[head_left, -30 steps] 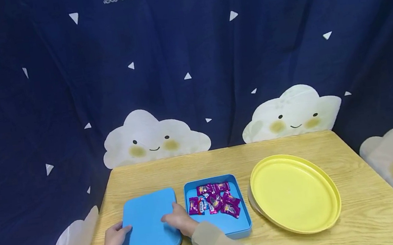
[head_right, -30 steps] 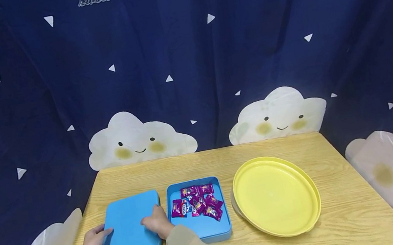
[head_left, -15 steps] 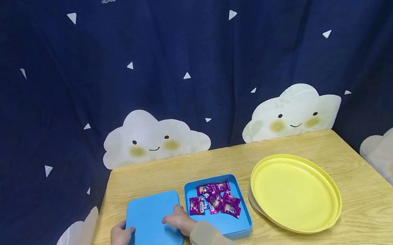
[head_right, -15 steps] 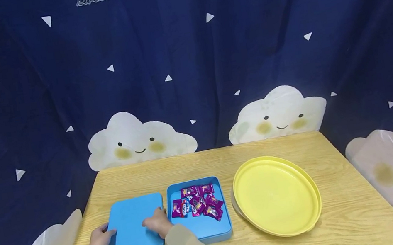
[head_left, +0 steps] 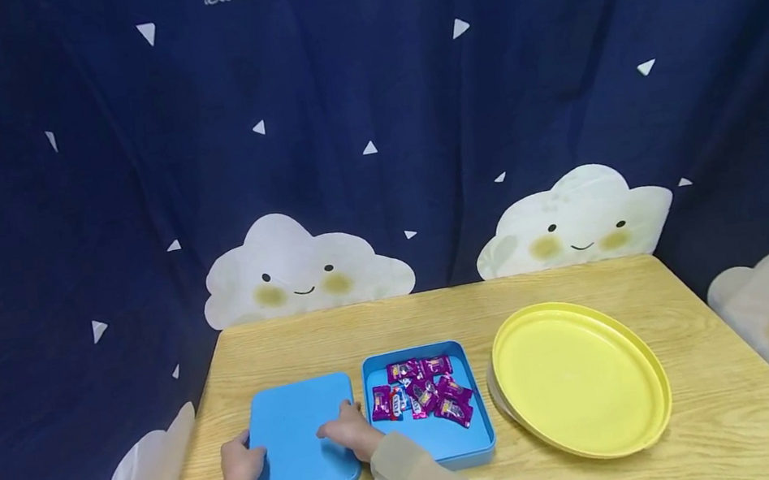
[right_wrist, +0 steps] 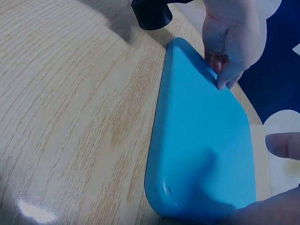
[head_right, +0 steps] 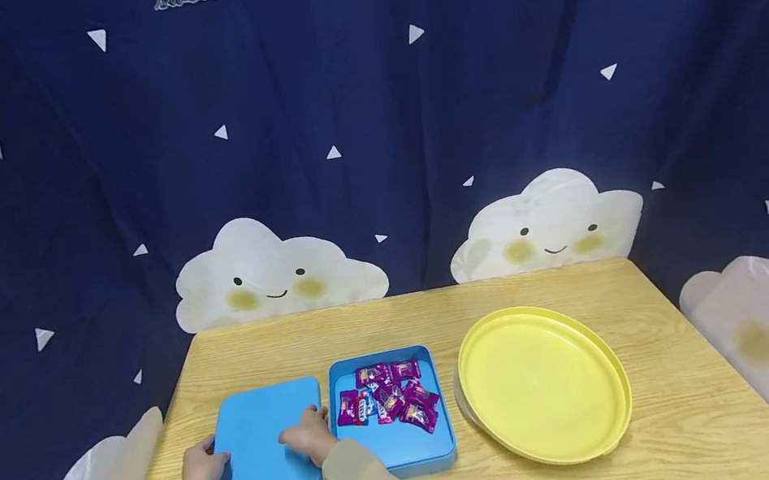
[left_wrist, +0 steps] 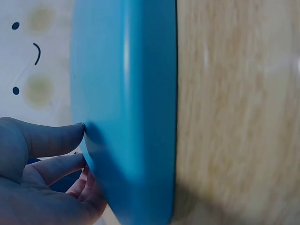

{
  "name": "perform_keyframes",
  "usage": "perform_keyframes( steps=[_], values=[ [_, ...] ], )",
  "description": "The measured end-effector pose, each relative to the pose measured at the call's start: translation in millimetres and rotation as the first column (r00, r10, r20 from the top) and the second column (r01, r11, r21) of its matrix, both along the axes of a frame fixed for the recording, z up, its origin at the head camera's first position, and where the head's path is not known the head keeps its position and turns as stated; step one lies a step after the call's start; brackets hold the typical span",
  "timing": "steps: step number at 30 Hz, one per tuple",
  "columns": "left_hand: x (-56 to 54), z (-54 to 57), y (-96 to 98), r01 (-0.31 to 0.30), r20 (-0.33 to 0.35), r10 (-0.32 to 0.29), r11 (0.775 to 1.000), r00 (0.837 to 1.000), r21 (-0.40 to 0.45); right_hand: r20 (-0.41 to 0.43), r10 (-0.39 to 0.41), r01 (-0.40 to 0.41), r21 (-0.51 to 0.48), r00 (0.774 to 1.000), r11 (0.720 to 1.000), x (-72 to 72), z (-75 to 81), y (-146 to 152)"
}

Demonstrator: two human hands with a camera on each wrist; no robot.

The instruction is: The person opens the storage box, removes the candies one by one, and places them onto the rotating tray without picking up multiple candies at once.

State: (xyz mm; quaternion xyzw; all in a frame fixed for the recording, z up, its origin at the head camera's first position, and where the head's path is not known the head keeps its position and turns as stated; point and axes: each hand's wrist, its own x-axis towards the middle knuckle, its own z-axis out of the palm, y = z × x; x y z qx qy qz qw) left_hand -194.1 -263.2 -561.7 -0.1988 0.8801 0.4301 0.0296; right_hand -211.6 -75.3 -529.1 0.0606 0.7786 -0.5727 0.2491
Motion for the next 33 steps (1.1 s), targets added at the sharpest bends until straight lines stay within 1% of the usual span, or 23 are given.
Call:
perform_keyframes(
  steps=[5, 8, 10, 11, 13, 15, 16, 18, 19, 21, 23, 24, 25, 26, 27, 29, 30, 31, 33],
  values=[
    [-0.4, 0.6, 1.8, -0.011, 0.006, 0.011, 1.0, 1.0, -0.013, -0.016, 0.02, -0.02, 0.01, 1.0, 1.0, 1.0, 2.9, 0],
    [-0.6, 1.0, 3.1, -0.017, 0.011, 0.018, 1.0, 1.0, -0.025, -0.061, 0.054, -0.053, 0.015, 0.997, 0.998, 1.6, 7.5, 1],
    [0.4, 1.7, 4.7, -0.026, 0.011, 0.026, 0.999, 1.0, -0.044, -0.117, 0.092, -0.088, 0.036, 0.989, 0.995, 1.3, 12.9, 2],
    [1.2, 1.9, 5.7, -0.031, 0.007, 0.031, 0.997, 0.999, -0.069, -0.145, 0.116, -0.109, 0.056, 0.983, 0.992, 1.1, 16.0, 3],
    [3.6, 2.7, 8.6, -0.045, -0.012, 0.044, 0.992, 0.999, -0.115, -0.198, 0.172, -0.154, 0.103, 0.965, 0.983, 0.2, 23.4, 7],
    [6.6, 3.7, 13.6, -0.084, -0.035, 0.079, 0.985, 0.996, -0.151, -0.255, 0.24, -0.204, 0.159, 0.937, 0.966, -1.3, 31.3, 12],
    [8.2, 4.2, 16.8, -0.106, -0.051, 0.099, 0.98, 0.994, -0.167, -0.28, 0.278, -0.232, 0.187, 0.919, 0.955, -2.1, 34.5, 14],
    [10.9, 6.1, 24.8, -0.149, -0.076, 0.136, 0.97, 0.988, -0.192, -0.344, 0.359, -0.282, 0.255, 0.868, 0.925, -4.0, 40.7, 21],
    [12.3, 7.5, 29.4, -0.165, -0.086, 0.15, 0.967, 0.985, -0.193, -0.379, 0.399, -0.297, 0.299, 0.835, 0.907, -5.0, 43.0, 24],
    [15.1, 9.9, 39.3, -0.184, -0.115, 0.163, 0.963, 0.98, -0.197, -0.456, 0.473, -0.309, 0.39, 0.754, 0.868, -7.5, 47.1, 32],
    [17.9, 12.8, 50.0, -0.18, -0.152, 0.151, 0.963, 0.977, -0.2, -0.516, 0.539, -0.28, 0.497, 0.666, 0.822, -9.9, 49.4, 42],
    [19.6, 14.1, 55.5, -0.171, -0.174, 0.138, 0.967, 0.975, -0.189, -0.535, 0.563, -0.259, 0.539, 0.63, 0.802, -11.2, 50.0, 46],
    [21.3, 15.2, 61.1, -0.161, -0.196, 0.126, 0.972, 0.973, -0.174, -0.55, 0.587, -0.238, 0.576, 0.595, 0.782, -12.8, 49.7, 51],
    [22.9, 15.8, 66.6, -0.151, -0.219, 0.113, 0.975, 0.969, -0.162, -0.561, 0.604, -0.216, 0.607, 0.565, 0.765, -14.3, 49.1, 56],
    [24.9, 17.0, 72.3, -0.138, -0.234, 0.1, 0.979, 0.967, -0.151, -0.562, 0.622, -0.191, 0.639, 0.545, 0.745, -16.0, 47.9, 60],
    [28.6, 19.0, 83.3, -0.107, -0.257, 0.071, 0.986, 0.964, -0.13, -0.554, 0.642, -0.159, 0.679, 0.53, 0.717, -19.3, 46.0, 69],
    [30.5, 20.0, 88.6, -0.091, -0.262, 0.058, 0.989, 0.963, -0.115, -0.546, 0.647, -0.148, 0.692, 0.532, 0.706, -21.3, 44.5, 73],
    [32.4, 20.8, 93.9, -0.076, -0.269, 0.046, 0.992, 0.962, -0.102, -0.533, 0.649, -0.141, 0.704, 0.542, 0.696, -22.6, 43.4, 77],
    [36.0, 21.8, 104.0, -0.052, -0.284, 0.03, 0.996, 0.958, -0.071, -0.501, 0.65, -0.134, 0.724, 0.571, 0.676, -25.6, 41.1, 85]
  ],
)
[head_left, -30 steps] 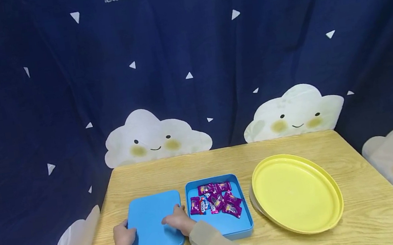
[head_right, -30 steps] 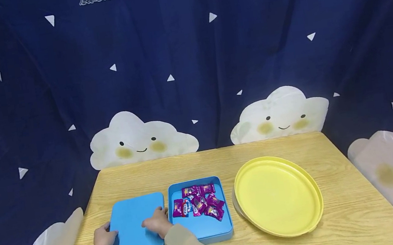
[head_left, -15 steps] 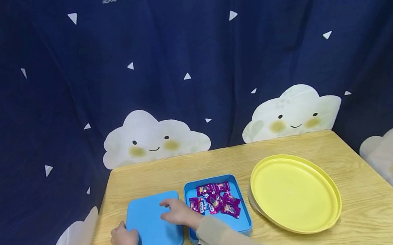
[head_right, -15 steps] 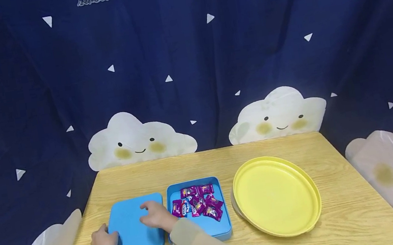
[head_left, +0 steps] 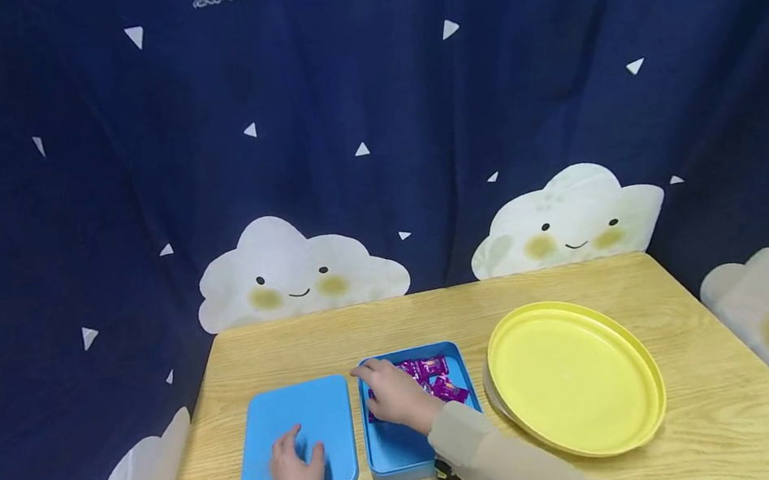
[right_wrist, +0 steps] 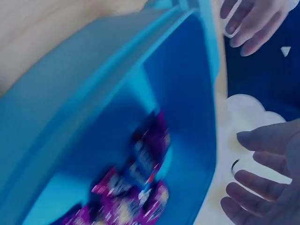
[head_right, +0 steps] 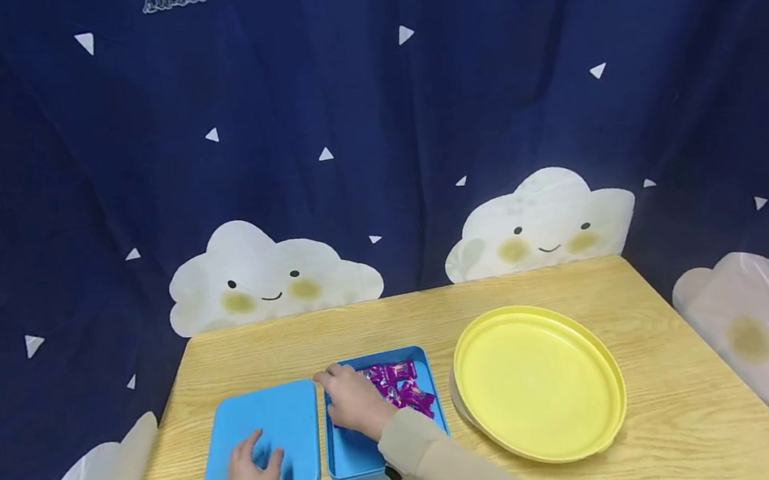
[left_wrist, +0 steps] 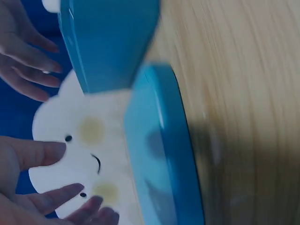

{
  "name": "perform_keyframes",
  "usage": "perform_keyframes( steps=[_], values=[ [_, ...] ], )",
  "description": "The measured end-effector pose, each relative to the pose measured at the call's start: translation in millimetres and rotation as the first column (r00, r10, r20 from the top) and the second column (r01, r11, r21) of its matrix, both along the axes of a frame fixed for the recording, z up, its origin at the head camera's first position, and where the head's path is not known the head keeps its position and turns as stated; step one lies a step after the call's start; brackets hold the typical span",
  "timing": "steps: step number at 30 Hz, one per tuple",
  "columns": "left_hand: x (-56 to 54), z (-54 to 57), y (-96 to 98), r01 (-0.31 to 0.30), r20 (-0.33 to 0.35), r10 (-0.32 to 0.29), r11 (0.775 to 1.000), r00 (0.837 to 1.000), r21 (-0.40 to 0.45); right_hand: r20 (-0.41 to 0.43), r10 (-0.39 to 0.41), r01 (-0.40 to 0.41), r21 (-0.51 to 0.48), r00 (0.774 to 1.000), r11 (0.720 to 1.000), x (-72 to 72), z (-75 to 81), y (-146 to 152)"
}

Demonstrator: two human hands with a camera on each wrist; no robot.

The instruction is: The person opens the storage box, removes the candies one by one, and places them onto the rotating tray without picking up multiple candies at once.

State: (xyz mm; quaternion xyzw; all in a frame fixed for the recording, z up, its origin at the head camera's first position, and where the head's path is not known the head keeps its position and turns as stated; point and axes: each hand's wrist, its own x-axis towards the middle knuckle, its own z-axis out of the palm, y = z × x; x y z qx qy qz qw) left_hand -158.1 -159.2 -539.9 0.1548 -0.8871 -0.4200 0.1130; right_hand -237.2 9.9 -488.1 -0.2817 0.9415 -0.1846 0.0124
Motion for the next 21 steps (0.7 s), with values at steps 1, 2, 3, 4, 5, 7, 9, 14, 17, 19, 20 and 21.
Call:
perform_keyframes(
  steps=[1, 2, 3, 4, 5, 7, 9, 14, 17, 19, 20, 21],
  values=[
    [1.7, 0.3, 4.7, 0.011, -0.013, -0.011, 1.0, 1.0, 0.014, 0.016, -0.014, 0.014, 0.014, 1.0, 1.0, -1.5, -1.6, 4],
    [3.6, 1.4, 9.6, 0.023, -0.019, -0.022, 0.999, 1.0, 0.028, 0.033, -0.031, 0.03, 0.029, 0.999, 0.999, -2.8, -3.2, 7],
    [5.6, 2.0, 14.3, 0.032, -0.022, -0.031, 0.998, 0.999, 0.047, 0.053, -0.051, 0.048, 0.046, 0.997, 0.998, -4.1, -5.0, 11],
    [7.6, 3.0, 18.9, 0.044, -0.024, -0.042, 0.996, 0.999, 0.078, 0.069, -0.068, 0.064, 0.062, 0.995, 0.996, -5.2, -7.0, 14],
    [9.5, 4.2, 23.5, 0.051, -0.021, -0.049, 0.992, 0.999, 0.111, 0.084, -0.086, 0.079, 0.079, 0.993, 0.994, -6.4, -8.8, 17],
    [13.4, 6.2, 31.5, 0.064, -0.009, -0.064, 0.984, 0.998, 0.168, 0.114, -0.123, 0.111, 0.106, 0.986, 0.988, -7.4, -11.7, 21],
    [16.7, 6.5, 38.4, 0.078, 0.009, -0.082, 0.973, 0.997, 0.216, 0.144, -0.161, 0.144, 0.119, 0.976, 0.982, -7.5, -14.2, 25],
    [21.5, 2.7, 51.2, 0.115, 0.025, -0.126, 0.955, 0.992, 0.273, 0.216, -0.237, 0.207, 0.155, 0.947, 0.966, -8.5, -21.0, 30],
    [23.1, 0.9, 56.3, 0.116, 0.037, -0.133, 0.946, 0.99, 0.303, 0.24, -0.265, 0.225, 0.18, 0.934, 0.958, -10.6, -25.3, 31],
    [23.8, 0.2, 58.3, 0.115, 0.049, -0.137, 0.944, 0.989, 0.308, 0.25, -0.271, 0.232, 0.176, 0.929, 0.957, -11.8, -28.1, 31],
    [24.0, 0.0, 59.0, 0.115, 0.051, -0.137, 0.943, 0.989, 0.311, 0.254, -0.274, 0.235, 0.172, 0.928, 0.957, -12.1, -29.0, 32],
    [24.2, -0.7, 59.5, 0.115, 0.053, -0.138, 0.944, 0.989, 0.308, 0.257, -0.274, 0.237, 0.165, 0.927, 0.957, -12.3, -30.0, 32]
  ],
)
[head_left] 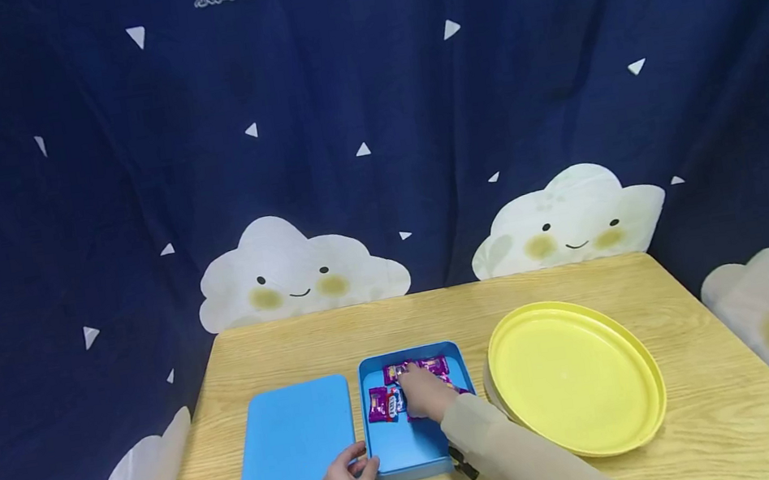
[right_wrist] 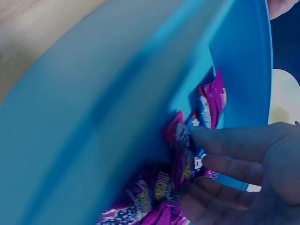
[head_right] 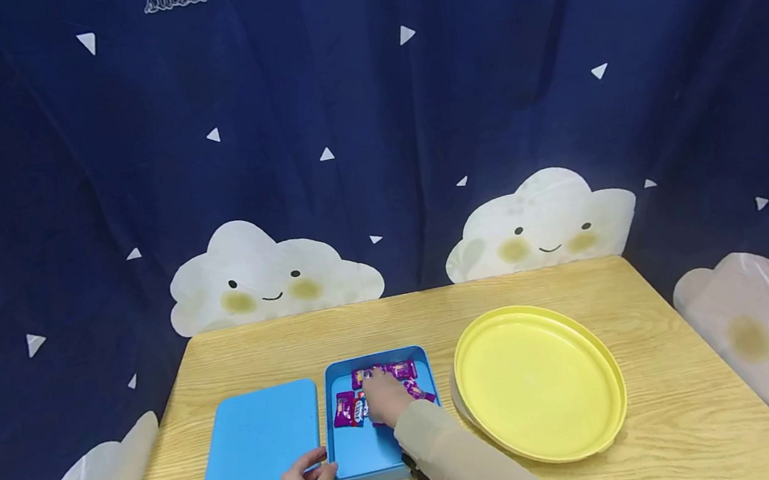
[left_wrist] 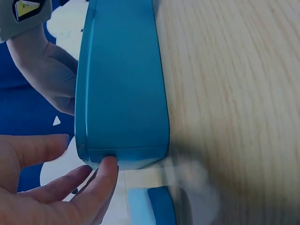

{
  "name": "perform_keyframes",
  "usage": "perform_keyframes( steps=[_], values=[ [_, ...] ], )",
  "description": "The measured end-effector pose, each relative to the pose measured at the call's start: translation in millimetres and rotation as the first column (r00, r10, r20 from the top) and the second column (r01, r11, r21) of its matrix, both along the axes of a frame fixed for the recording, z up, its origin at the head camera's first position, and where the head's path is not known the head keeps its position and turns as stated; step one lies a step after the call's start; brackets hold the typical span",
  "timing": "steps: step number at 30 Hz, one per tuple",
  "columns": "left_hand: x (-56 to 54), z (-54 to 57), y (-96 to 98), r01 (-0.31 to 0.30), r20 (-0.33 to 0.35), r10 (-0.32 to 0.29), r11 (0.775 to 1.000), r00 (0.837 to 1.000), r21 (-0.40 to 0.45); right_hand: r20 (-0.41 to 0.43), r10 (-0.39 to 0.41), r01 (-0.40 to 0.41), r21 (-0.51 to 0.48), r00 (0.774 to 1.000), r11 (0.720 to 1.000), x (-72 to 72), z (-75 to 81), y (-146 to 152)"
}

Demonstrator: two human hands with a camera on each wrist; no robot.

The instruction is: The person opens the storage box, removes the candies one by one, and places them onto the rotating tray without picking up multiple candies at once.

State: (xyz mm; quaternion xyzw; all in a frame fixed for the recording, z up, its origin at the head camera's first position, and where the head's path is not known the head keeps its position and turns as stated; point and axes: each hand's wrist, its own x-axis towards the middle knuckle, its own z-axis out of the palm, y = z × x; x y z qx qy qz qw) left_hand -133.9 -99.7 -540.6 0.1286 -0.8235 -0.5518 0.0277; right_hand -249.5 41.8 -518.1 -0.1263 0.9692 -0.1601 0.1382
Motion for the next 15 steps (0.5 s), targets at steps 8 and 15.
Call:
perform_keyframes(
  steps=[8, 15],
  values=[
    [0.7, -3.0, 2.1, -0.011, 0.03, 0.012, 1.0, 0.999, -0.012, 0.012, -0.032, 0.032, -0.032, 0.999, 0.999, 0.7, -10.6, 1],
    [0.1, -5.2, 3.5, -0.025, 0.046, 0.025, 1.0, 0.999, -0.012, -0.003, -0.029, 0.029, -0.004, 1.0, 1.0, -0.5, -16.2, -1]
  ],
)
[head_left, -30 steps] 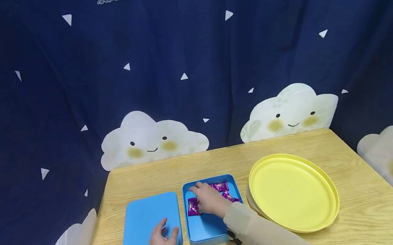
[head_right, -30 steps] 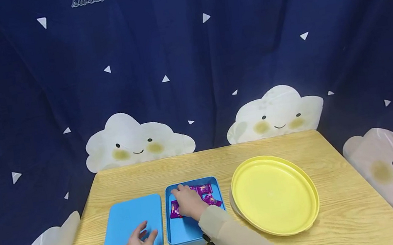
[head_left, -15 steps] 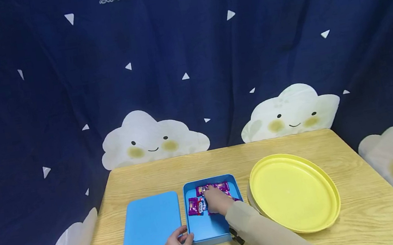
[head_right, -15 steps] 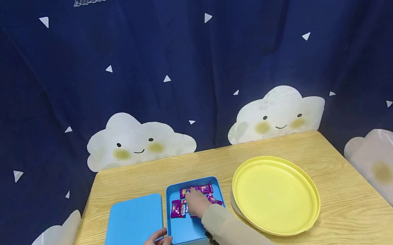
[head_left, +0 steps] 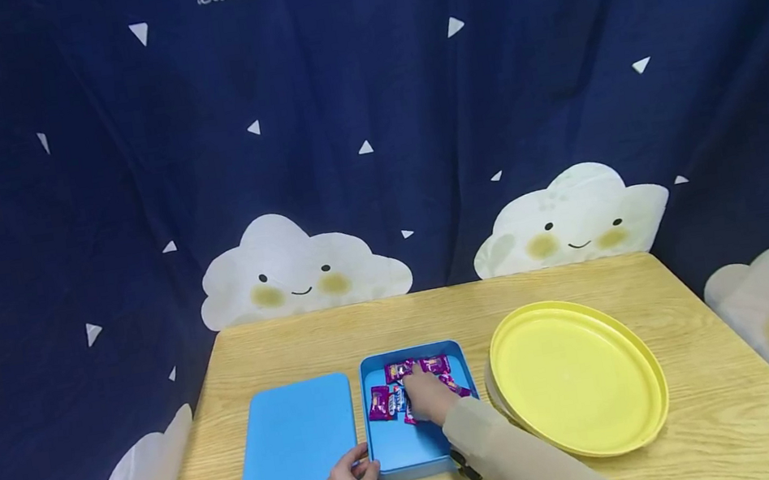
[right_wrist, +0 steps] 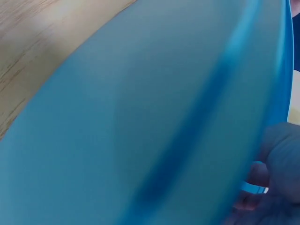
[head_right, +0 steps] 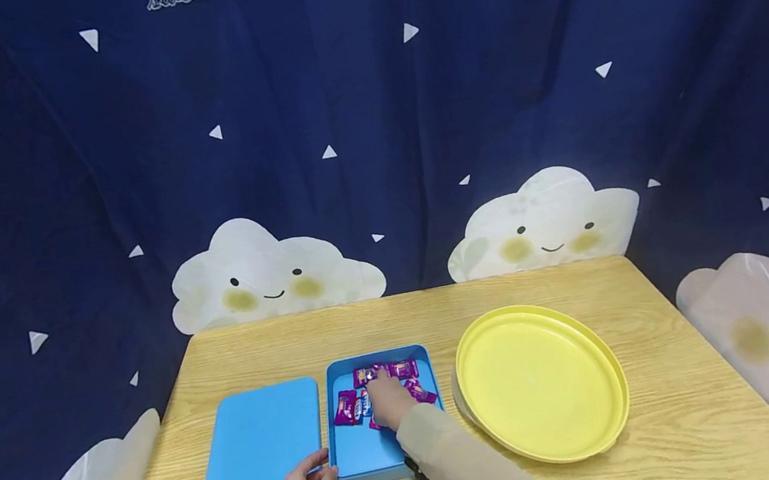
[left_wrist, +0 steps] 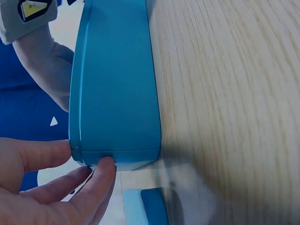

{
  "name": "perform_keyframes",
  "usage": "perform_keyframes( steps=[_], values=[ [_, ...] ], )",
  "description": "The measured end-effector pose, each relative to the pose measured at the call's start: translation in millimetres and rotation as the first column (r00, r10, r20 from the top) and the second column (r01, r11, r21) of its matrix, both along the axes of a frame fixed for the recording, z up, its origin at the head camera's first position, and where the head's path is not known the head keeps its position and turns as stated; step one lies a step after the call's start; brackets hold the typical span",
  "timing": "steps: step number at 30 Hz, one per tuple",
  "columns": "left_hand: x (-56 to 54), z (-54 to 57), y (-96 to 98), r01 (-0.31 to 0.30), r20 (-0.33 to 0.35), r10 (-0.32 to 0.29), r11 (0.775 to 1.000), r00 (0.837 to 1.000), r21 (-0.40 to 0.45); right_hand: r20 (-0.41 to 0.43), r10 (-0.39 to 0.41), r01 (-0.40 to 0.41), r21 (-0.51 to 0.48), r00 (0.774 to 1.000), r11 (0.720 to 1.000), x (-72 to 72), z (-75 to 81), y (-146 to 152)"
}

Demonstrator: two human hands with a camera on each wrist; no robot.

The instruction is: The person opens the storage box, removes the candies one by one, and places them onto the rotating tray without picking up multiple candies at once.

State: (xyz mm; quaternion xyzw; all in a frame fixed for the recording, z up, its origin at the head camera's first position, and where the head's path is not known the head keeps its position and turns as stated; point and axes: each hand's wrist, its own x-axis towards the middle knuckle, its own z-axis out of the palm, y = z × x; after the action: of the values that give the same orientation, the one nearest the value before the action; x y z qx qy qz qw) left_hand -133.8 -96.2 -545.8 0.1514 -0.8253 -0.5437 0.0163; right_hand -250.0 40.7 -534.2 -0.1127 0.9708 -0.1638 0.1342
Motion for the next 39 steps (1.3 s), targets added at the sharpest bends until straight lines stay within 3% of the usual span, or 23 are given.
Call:
perform_keyframes(
  steps=[16, 23, 29, 33, 36, 39],
  values=[
    [-0.7, -1.2, 0.2, -0.007, 0.02, 0.007, 1.0, 1.0, -0.006, 0.017, 0.011, -0.011, 0.008, 1.0, 1.0, -2.0, -2.4, 0],
    [-1.6, -0.9, 0.7, -0.008, 0.048, 0.009, 1.0, 0.999, -0.016, 0.003, 0.026, -0.025, -0.061, 1.0, 0.998, 1.6, 12.5, 5],
    [-2.0, -0.6, 0.6, -0.012, 0.06, 0.014, 1.0, 0.998, -0.02, -0.074, 0.092, -0.098, -0.083, 0.993, 0.992, -0.3, 33.0, 13],
    [-2.7, -0.2, 0.5, -0.011, 0.066, 0.013, 1.0, 0.998, -0.025, -0.147, 0.102, -0.124, -0.15, 0.984, 0.981, -5.3, 45.9, 28],
    [-2.7, 0.1, 0.4, -0.007, 0.065, 0.009, 1.0, 0.998, -0.024, -0.229, 0.071, -0.122, -0.215, 0.971, 0.969, -11.3, 52.8, 44],
    [-1.4, 0.0, -0.2, 0.002, 0.045, -0.001, 1.0, 0.999, -0.019, -0.273, -0.01, -0.07, -0.28, 0.962, 0.957, -17.0, 57.1, 61]
  ],
)
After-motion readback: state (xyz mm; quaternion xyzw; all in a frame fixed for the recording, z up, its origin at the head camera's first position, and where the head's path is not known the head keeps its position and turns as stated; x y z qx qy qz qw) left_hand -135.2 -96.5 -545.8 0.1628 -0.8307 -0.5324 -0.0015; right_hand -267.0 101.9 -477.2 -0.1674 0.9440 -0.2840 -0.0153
